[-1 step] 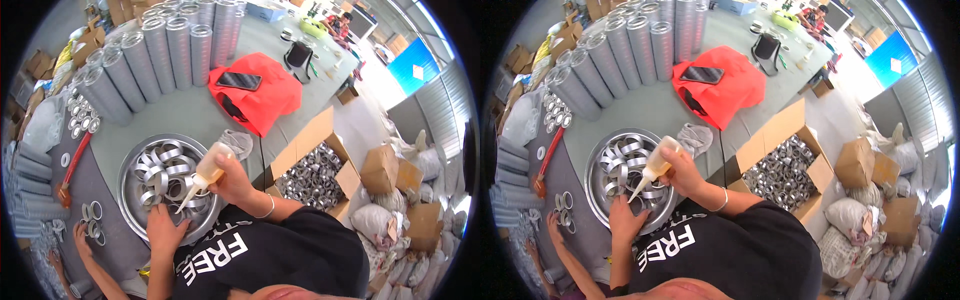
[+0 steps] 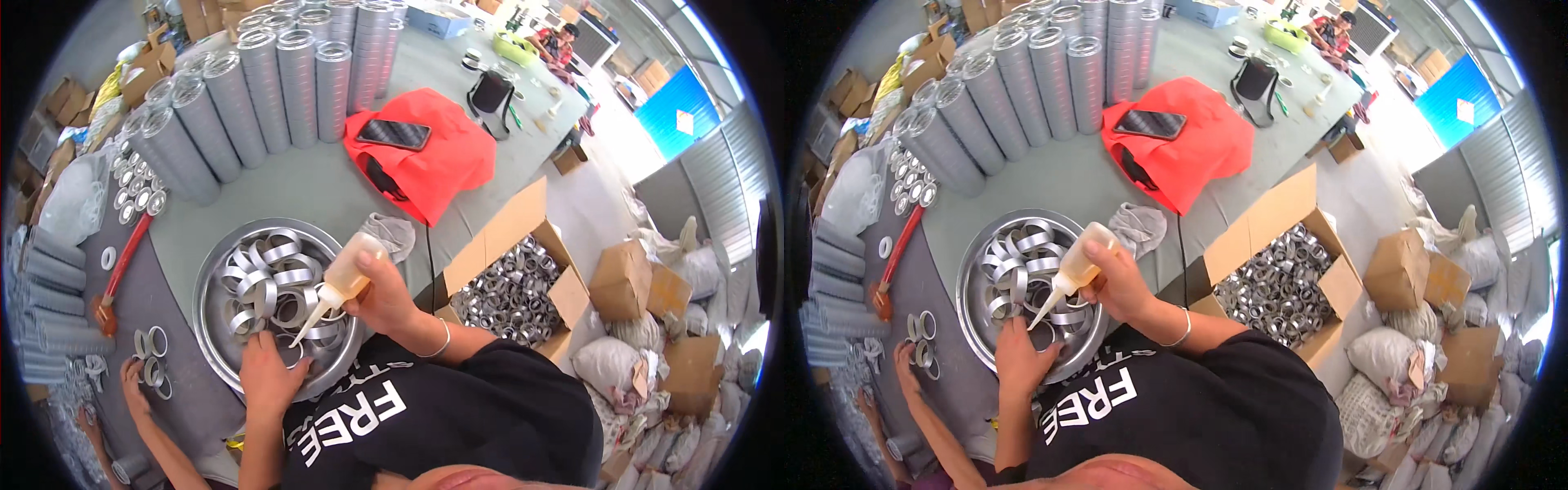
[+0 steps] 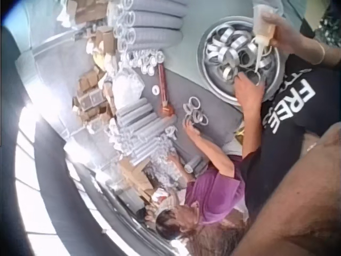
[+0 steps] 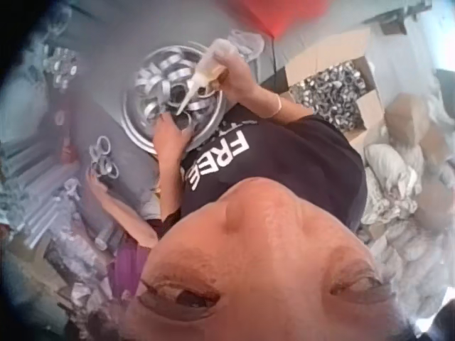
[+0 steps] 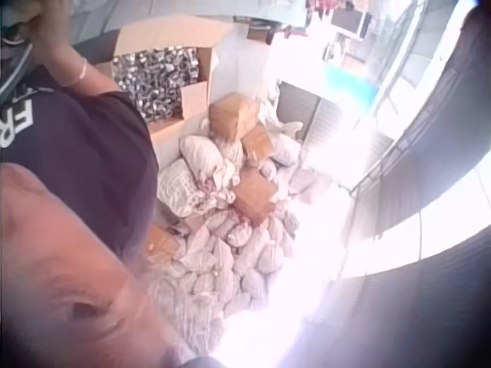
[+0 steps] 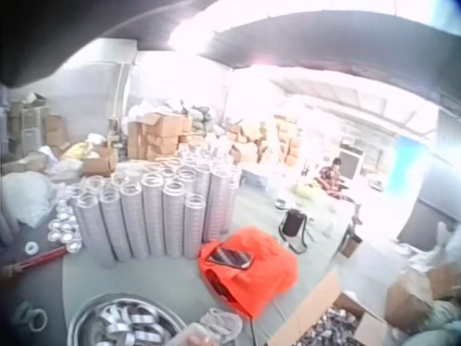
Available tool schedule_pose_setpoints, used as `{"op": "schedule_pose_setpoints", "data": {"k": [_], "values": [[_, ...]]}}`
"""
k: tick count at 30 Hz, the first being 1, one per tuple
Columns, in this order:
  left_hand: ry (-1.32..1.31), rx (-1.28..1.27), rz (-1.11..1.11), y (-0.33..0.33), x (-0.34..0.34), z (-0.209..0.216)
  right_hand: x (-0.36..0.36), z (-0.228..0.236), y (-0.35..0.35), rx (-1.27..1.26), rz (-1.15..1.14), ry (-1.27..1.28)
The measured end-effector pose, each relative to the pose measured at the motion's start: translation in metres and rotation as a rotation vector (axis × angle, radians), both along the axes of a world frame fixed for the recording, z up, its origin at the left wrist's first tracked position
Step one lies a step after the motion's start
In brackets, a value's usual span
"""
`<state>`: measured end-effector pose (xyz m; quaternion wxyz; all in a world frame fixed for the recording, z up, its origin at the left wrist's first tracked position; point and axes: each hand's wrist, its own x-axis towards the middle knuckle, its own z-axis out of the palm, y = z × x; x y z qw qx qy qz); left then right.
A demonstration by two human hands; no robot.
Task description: The person applies glue from a squeeze bottle to the edge of a metal ring and places it into a metal tray. The person repeats this process for multiple rings, handling them one at a time.
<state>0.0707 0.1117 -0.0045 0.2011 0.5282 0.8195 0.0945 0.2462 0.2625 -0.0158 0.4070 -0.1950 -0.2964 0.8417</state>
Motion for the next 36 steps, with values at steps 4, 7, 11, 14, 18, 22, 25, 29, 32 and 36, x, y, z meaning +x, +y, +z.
{"op": "schedule_pose_setpoints", "data": {"k": [4, 7, 11, 14, 18, 22, 25, 29, 32, 36], "values": [[-0.014, 0.159, -0.086, -0.010, -0.020, -0.021, -0.004, -0.001, -0.001, -0.044, -0.078, -0.040], [-0.244, 0.244, -0.099, -0.020, -0.035, -0.010, -0.001, 0.013, -0.004, 0.105, -0.237, -0.061], [-1.237, 0.428, 0.312, -0.051, -0.026, -0.007, -0.001, 0.005, -0.007, 0.767, -0.543, -0.057], [-1.749, 0.514, 0.381, -0.057, -0.016, 0.006, 0.007, 0.019, -0.014, 1.130, -0.356, 0.084], [-2.092, 0.445, 0.525, -0.061, -0.005, -0.001, 0.001, 0.036, -0.023, 1.494, -0.082, 0.116], [-2.337, 0.385, 0.523, -0.059, -0.002, -0.004, -0.010, 0.043, -0.026, 1.627, 0.004, 0.142], [-2.280, 0.330, 0.516, -0.059, -0.001, -0.004, -0.018, 0.043, -0.031, 1.638, -0.143, 0.120], [-2.128, 0.330, 0.514, -0.059, 0.000, 0.002, -0.021, 0.042, -0.035, 1.630, -0.216, 0.069], [-1.976, 0.383, 0.492, -0.057, 0.000, 0.009, -0.008, 0.039, -0.030, 1.672, -0.068, 0.027], [-1.724, 0.519, 0.455, -0.055, 0.004, 0.011, -0.002, 0.044, -0.028, 1.637, 0.002, -0.015]]}}
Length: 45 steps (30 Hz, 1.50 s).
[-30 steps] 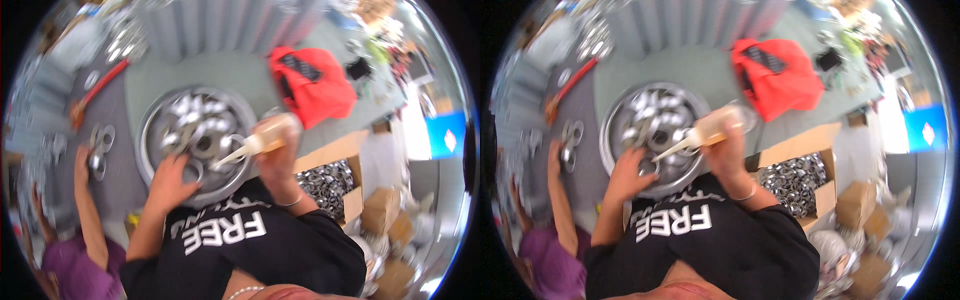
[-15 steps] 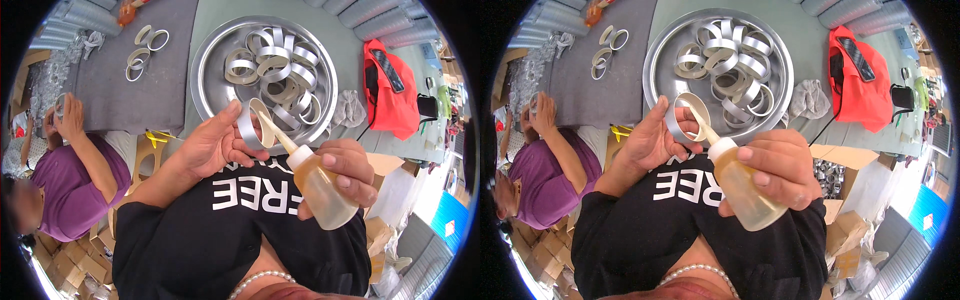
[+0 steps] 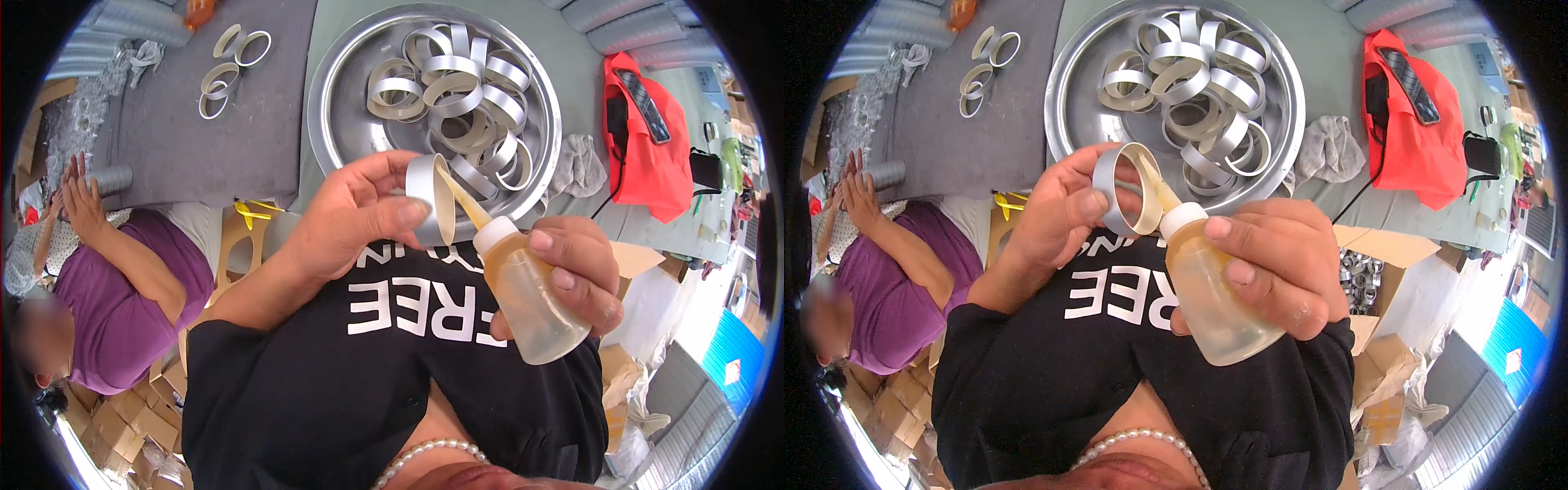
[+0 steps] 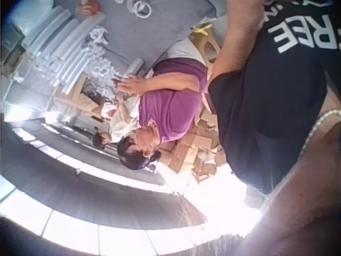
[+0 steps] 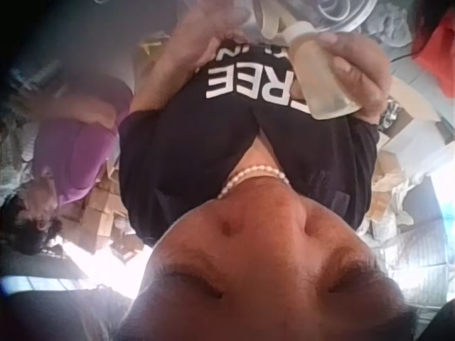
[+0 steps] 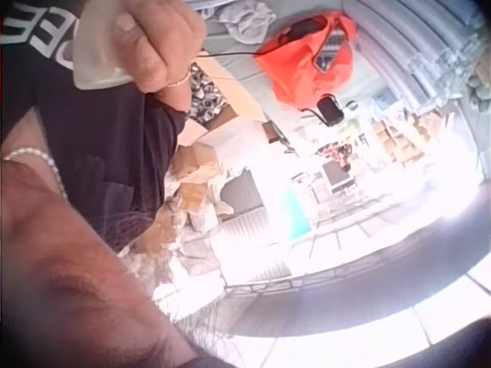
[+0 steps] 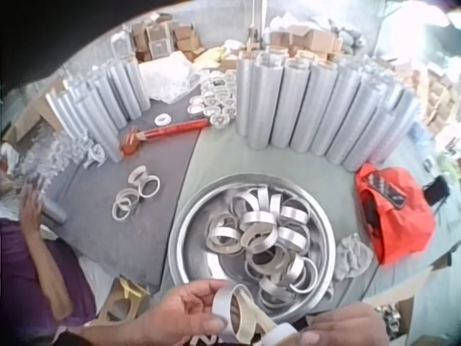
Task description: The person applies glue from a squeeze bottle to the edge of a metal ring and places it into a metal tray. The person repeats this process for multiple rings, handling them one at a time.
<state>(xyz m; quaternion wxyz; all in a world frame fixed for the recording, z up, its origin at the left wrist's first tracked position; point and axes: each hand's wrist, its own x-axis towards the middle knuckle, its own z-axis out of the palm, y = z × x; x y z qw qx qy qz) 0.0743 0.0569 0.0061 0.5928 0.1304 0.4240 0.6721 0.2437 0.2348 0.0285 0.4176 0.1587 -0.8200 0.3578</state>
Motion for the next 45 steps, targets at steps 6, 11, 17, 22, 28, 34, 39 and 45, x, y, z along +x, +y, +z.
{"op": "schedule_pose_setpoints", "data": {"k": [6, 11, 17, 22, 28, 34, 39, 45], "values": [[0.486, 0.201, 0.107, -0.001, 0.001, -0.001, 0.009, 0.007, 0.004, -0.089, 0.030, -0.126], [1.026, 0.371, 0.072, 0.000, -0.009, 0.006, 0.011, 0.008, 0.017, -0.151, -0.006, -0.151], [1.445, 0.618, 0.139, 0.009, -0.012, -0.002, 0.001, 0.000, 0.007, -0.613, -0.299, -0.274], [1.499, 0.709, 0.142, 0.012, -0.012, -0.008, -0.007, 0.003, 0.007, -1.013, -0.304, -0.492], [1.536, 0.400, 0.240, -0.013, -0.028, -0.003, -0.015, -0.031, 0.033, -1.738, 0.417, -0.355], [1.905, -0.335, 0.666, -0.042, -0.111, -0.025, -0.006, -0.037, 0.048, -1.784, 0.140, -0.151], [1.981, -0.143, 0.366, 0.006, -0.077, -0.026, -0.009, -0.040, 0.046, -1.723, 0.136, -0.144], [1.877, -0.184, 0.304, 0.048, -0.066, -0.057, -0.003, -0.030, 0.042, -1.681, 0.116, -0.083]]}}
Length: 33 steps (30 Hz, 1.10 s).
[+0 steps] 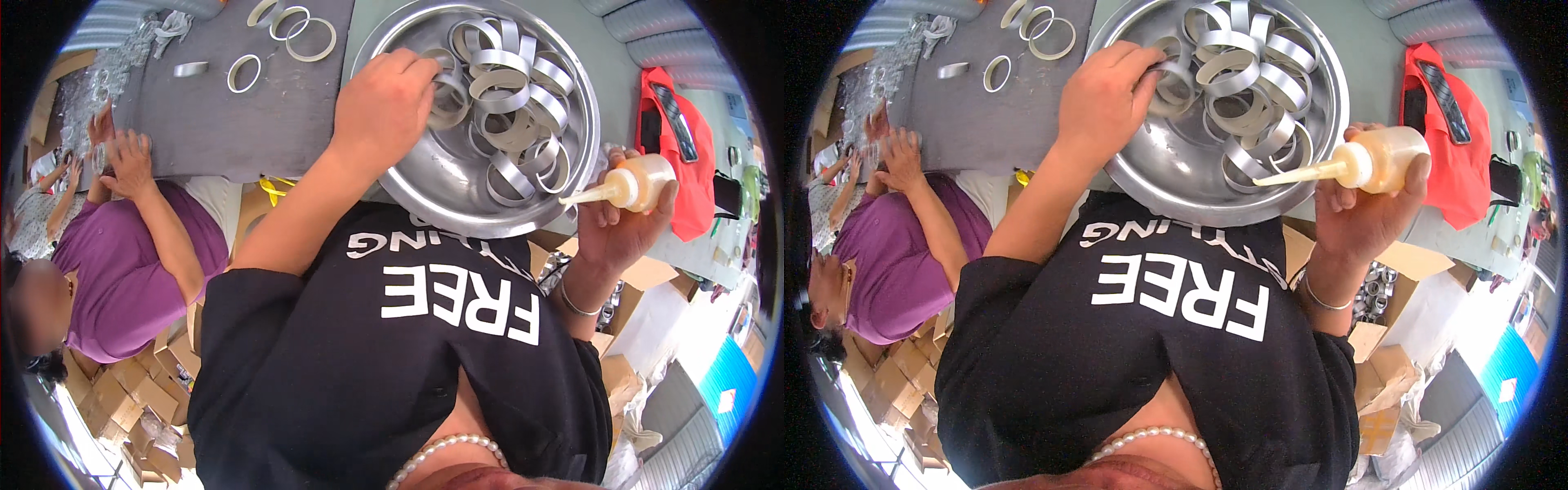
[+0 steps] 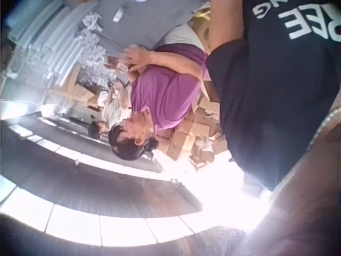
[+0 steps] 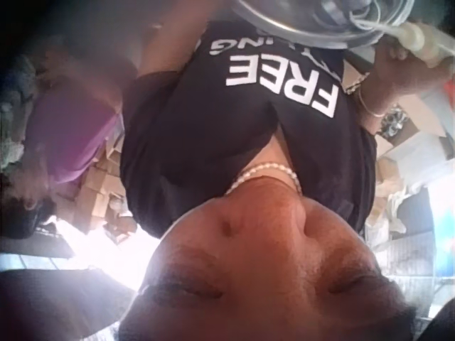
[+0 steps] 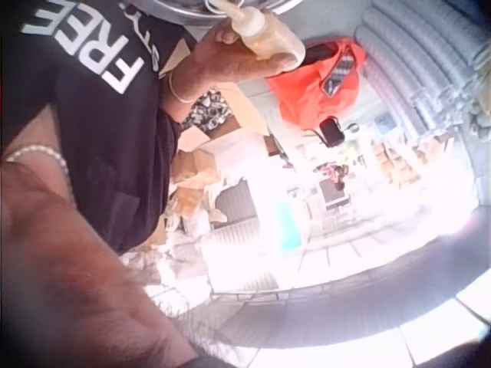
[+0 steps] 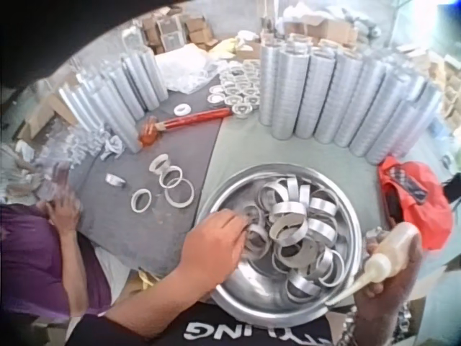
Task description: The person applies glue from a squeeze bottle to the edge of a metal ring and places it into a metal tray. The person repeats this process for multiple rings, handling them one at a time.
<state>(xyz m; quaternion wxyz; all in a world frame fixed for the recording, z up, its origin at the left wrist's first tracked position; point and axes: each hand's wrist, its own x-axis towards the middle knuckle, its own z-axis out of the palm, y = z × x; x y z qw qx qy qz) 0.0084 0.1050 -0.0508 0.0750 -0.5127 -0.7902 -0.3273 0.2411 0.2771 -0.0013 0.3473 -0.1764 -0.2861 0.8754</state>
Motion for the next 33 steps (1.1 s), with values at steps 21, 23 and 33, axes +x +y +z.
{"op": "schedule_pose_setpoints", "data": {"k": [21, 23, 33], "values": [[-0.311, -0.532, -0.195, -0.013, 0.043, 0.027, 0.007, -0.004, 0.000, 0.036, -0.069, 0.048], [-0.490, -0.408, -0.292, -0.019, 0.041, 0.030, 0.010, -0.005, -0.001, 0.040, -0.070, 0.055], [-0.248, -0.221, -0.354, -0.064, 0.037, 0.055, -0.002, -0.005, -0.011, 0.045, -0.071, 0.054]]}}
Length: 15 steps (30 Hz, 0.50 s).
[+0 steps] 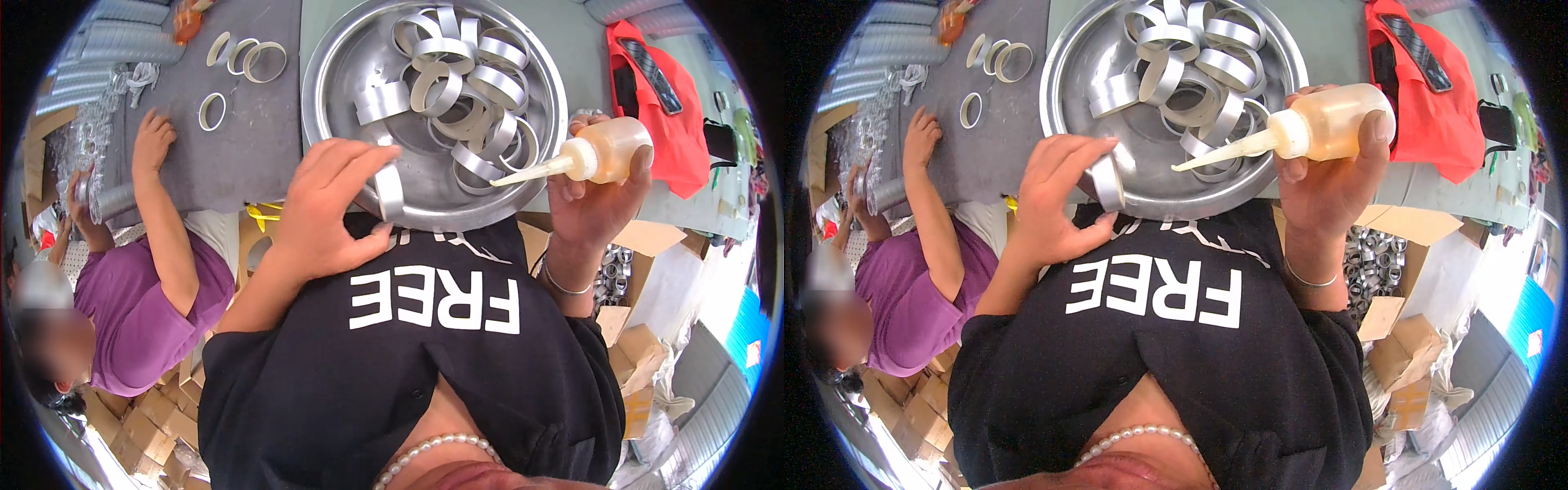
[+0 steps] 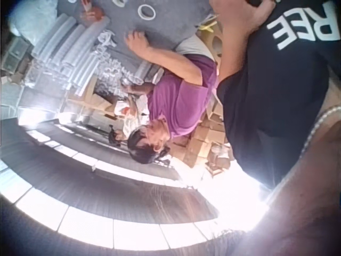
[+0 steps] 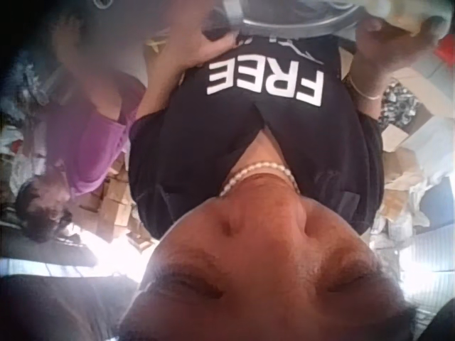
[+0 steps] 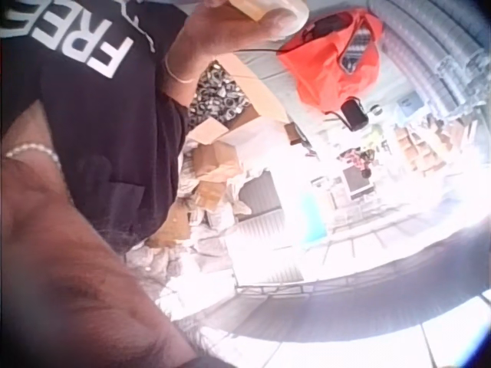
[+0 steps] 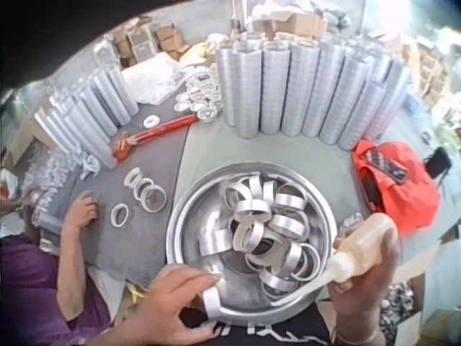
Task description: The person applies glue from a squeeze bottle to the edge of a metal ring and places it into a metal tray. The person repeats this process for multiple rings, handling them one at a time.
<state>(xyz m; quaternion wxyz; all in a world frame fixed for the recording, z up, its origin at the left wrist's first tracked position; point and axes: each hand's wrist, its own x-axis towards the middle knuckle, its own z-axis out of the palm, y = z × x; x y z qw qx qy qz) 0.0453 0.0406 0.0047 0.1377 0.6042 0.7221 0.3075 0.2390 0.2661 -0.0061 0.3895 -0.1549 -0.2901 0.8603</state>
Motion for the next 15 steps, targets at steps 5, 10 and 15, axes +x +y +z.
{"op": "schedule_pose_setpoints", "data": {"k": [5, 10, 15], "values": [[0.003, -0.065, 0.138, -0.008, 0.002, 0.012, -0.003, 0.000, -0.001, 0.056, -0.007, 0.001], [-0.259, -0.029, 0.255, -0.011, -0.002, -0.001, -0.004, 0.004, -0.007, 0.110, -0.072, -0.071], [-0.029, -0.004, 0.323, -0.018, -0.007, -0.004, 0.001, 0.002, -0.008, 0.121, -0.050, -0.080]]}}
